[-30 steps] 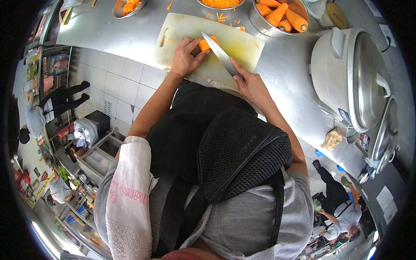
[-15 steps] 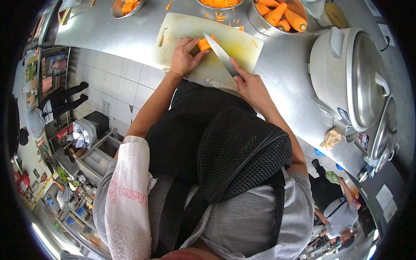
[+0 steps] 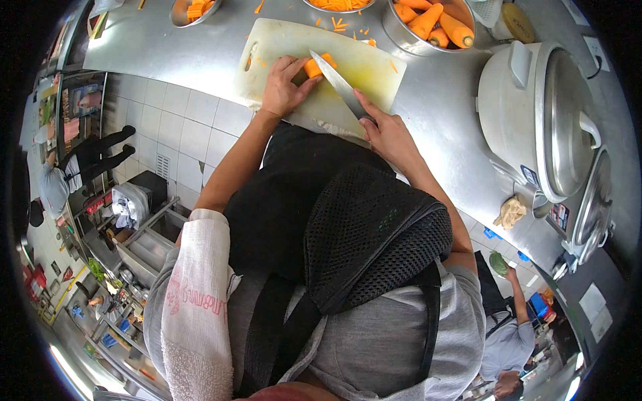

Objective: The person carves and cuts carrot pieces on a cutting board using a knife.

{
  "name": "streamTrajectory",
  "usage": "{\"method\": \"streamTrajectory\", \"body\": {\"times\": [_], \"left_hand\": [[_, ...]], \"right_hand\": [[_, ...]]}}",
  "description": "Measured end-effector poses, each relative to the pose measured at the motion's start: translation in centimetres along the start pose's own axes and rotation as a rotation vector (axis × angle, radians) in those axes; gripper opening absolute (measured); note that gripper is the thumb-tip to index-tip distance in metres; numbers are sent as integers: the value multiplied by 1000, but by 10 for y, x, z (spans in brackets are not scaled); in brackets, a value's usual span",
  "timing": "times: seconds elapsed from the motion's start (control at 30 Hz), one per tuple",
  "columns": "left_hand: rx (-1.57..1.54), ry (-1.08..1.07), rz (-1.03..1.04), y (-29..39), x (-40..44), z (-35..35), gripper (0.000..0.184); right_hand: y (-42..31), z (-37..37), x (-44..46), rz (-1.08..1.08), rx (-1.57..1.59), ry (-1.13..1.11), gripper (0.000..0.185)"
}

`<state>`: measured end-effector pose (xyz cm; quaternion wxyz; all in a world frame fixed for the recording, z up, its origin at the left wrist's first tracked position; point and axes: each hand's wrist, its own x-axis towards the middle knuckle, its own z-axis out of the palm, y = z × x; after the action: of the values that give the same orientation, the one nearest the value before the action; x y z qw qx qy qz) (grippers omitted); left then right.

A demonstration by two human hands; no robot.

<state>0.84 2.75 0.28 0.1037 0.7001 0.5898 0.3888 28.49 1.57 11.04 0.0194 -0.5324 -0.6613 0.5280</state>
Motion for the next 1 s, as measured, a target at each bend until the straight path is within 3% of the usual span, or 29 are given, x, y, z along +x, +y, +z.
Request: {"method": "streamTrajectory", "body": {"times": [0.33,0.4,0.53,0.63,0.7,0.73,0.83,0.9,0.93,1.0], "left_hand": [[-16,-17,-20,2,0,-1,42],[-14,-19,-24,2,0,-1,42],[-6,-14,3,0,0,0,42],[23,-31,-29,1,-1,-1,43],[29,-28,-27,2,-2,-2,44],[32,-30,-31,3,-1,-2,44],[38,-18,-35,4,-1,-2,45],[34,-17,-33,4,-3,-2,46],[28,-16,-27,4,-2,-2,47],[43,-48,-35,6,-3,-3,47]], "right_hand": [[-4,3,2,-14,-73,4,61],[0,8,2,-132,-140,87,61],[-2,9,4,-147,-192,95,62],[-11,7,7,-85,-312,80,64],[-8,5,9,-94,-668,128,65],[-3,2,11,-97,-670,135,65],[22,-7,17,-64,-646,268,67],[39,-8,16,-224,-290,322,67],[38,-8,13,-223,-291,324,67],[35,-9,9,19,216,119,66]]}}
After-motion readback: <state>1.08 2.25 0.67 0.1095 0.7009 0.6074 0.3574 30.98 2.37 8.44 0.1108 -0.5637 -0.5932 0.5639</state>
